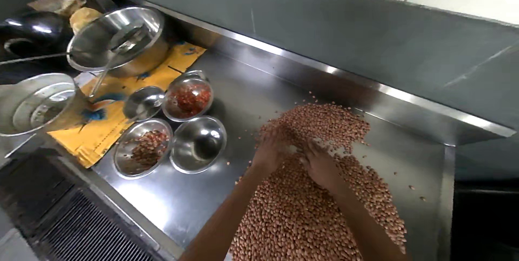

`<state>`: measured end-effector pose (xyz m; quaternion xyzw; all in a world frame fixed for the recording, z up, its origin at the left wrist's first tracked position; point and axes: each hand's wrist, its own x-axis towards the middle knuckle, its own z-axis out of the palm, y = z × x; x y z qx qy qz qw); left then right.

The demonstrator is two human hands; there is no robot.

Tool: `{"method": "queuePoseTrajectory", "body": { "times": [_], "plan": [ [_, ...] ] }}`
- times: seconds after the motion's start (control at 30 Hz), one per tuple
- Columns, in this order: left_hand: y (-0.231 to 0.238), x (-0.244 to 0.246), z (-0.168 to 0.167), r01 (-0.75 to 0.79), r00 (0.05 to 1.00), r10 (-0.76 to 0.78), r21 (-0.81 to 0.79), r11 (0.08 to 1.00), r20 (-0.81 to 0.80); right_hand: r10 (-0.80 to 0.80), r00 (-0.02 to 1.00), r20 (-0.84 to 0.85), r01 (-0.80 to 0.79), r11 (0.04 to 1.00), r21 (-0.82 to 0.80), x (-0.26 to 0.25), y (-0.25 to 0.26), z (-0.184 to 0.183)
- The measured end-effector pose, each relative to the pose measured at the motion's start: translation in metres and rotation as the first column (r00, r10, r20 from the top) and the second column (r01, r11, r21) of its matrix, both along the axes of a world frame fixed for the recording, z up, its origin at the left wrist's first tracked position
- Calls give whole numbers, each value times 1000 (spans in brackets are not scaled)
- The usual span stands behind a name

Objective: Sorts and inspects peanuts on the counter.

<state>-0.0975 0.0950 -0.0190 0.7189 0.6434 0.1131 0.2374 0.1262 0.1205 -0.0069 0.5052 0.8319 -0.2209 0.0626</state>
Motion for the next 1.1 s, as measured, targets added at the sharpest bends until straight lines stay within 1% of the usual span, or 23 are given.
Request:
{"method": "queuePoseTrajectory", "body": {
  "times": [0.1, 0.13, 0.2, 0.3, 0.33, 0.37, 0.43, 0.47, 0.5, 0.57, 0.63, 0.67, 0.7, 0.77, 0.83, 0.9, 0.97, 1.03, 1.1],
  "plan": [
    [-2, 12, -4, 111, 993, -114, -122, 986, -19, -70, 997, -34, 68, 997, -46, -8, -6, 21],
    [-7, 18, -8, 140, 990, -142, -116, 983, -9, -94, 994, -63, 92, 995, -28, -12, -6, 25],
    [-17, 29, -12, 178, 984, -177, -124, 976, 21, -101, 985, -141, 112, 991, 67, -19, -4, 23],
    [-27, 37, 0, 225, 974, -217, -178, 958, 62, -11, 980, -198, 48, 982, 183, -29, 7, 8],
    [-29, 36, 4, 210, 977, -199, -177, 961, 80, 20, 980, -200, 20, 980, 199, -31, 11, 0],
    [-29, 34, 9, 158, 984, -141, -178, 971, 106, 48, 979, -201, -6, 979, 205, -31, 12, -8],
    [-28, 27, 20, -17, 987, 50, -206, 978, 152, 69, 984, -167, -37, 981, 188, -29, 9, -20],
    [-25, 22, 23, -83, 981, 117, -211, 974, 154, 61, 989, -135, -38, 986, 164, -28, 4, -19],
    [-21, 16, 22, -116, 977, 144, -174, 978, 156, 46, 995, -94, -34, 992, 125, -28, -1, -16],
    [-10, 9, 10, -100, 983, 105, -43, 994, 151, 32, 999, -30, -30, 998, 53, -27, -13, -6],
    [4, 8, -4, -35, 996, 30, 51, 998, 81, 14, 1000, -15, -13, 1000, 12, -24, -20, 1],
    [10, 8, -8, -2, 999, 1, 48, 999, 34, -9, 1000, -30, 9, 1000, 1, -22, -23, 5],
    [14, 9, -11, 26, 1000, -26, 19, 999, -9, -41, 997, -72, 43, 999, 27, -19, -25, 7],
    [15, 12, -16, 75, 995, -78, -47, 996, -61, -98, 982, -161, 120, 984, 131, -15, -25, 6],
    [10, 13, -15, 100, 993, -104, -76, 992, -48, -138, 971, -197, 167, 976, 137, -17, -17, 13],
    [0, 14, -16, 122, 991, -126, -85, 989, -34, -168, 970, -175, 185, 979, 87, -23, -3, 22],
    [-10, 14, -22, 130, 991, -131, -50, 990, -24, -146, 971, -187, 168, 980, 110, -33, 12, 26],
    [-15, 13, -21, 165, 985, -168, -98, 981, -28, -75, 969, -235, 118, 978, 173, -48, 26, 24],
    [-18, 11, -13, 203, 979, -200, -134, 970, 34, 15, 976, -216, 28, 981, 191, -63, 37, 22]
  ]
}}
